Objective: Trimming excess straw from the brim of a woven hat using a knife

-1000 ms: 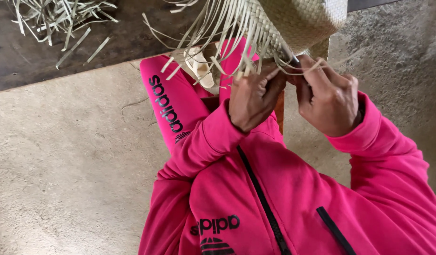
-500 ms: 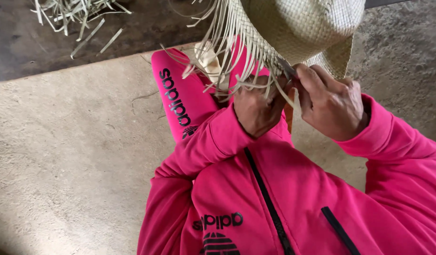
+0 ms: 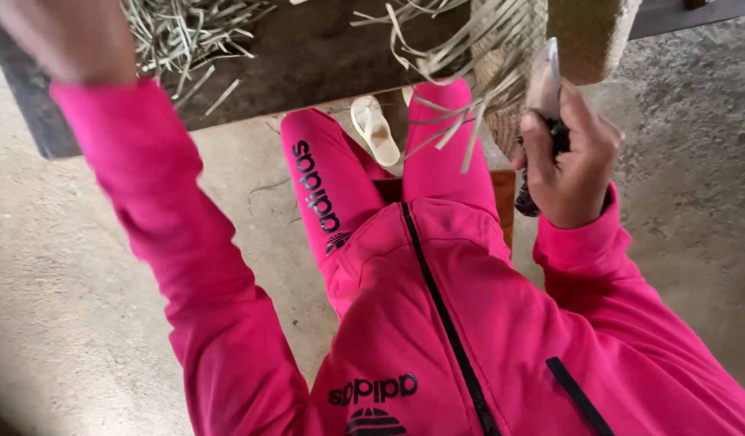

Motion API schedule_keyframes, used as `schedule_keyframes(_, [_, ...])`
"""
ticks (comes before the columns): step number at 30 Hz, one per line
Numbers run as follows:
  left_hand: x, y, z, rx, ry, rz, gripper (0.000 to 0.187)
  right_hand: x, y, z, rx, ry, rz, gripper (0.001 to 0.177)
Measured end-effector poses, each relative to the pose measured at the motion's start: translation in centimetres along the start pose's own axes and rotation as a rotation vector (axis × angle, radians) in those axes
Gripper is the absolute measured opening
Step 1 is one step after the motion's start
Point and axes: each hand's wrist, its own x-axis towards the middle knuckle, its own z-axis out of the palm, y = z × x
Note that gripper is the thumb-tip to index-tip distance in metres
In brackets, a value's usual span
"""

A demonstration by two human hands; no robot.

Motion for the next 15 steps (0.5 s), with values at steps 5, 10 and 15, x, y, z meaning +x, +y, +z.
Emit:
schedule_keyframes(5, [2.8,-2.2,3.3,0.05,0.094,-0.175,0.07,-0.4,1.2,2.2,0.013,0.14,-0.07,0.021])
schedule_keyframes(10, [2.5,17.2,-0.7,-0.337,0.326,0.114,0.022,-1.1,1.5,2.2,-0.016,0.11,-0.031,0.018])
schedule_keyframes(15, [-1.5,24.2,4.4,-0.646,-0.185,-0.154,0.026,-0.9,0.6,2.8,-0.152,0.13,-0.025,0.019])
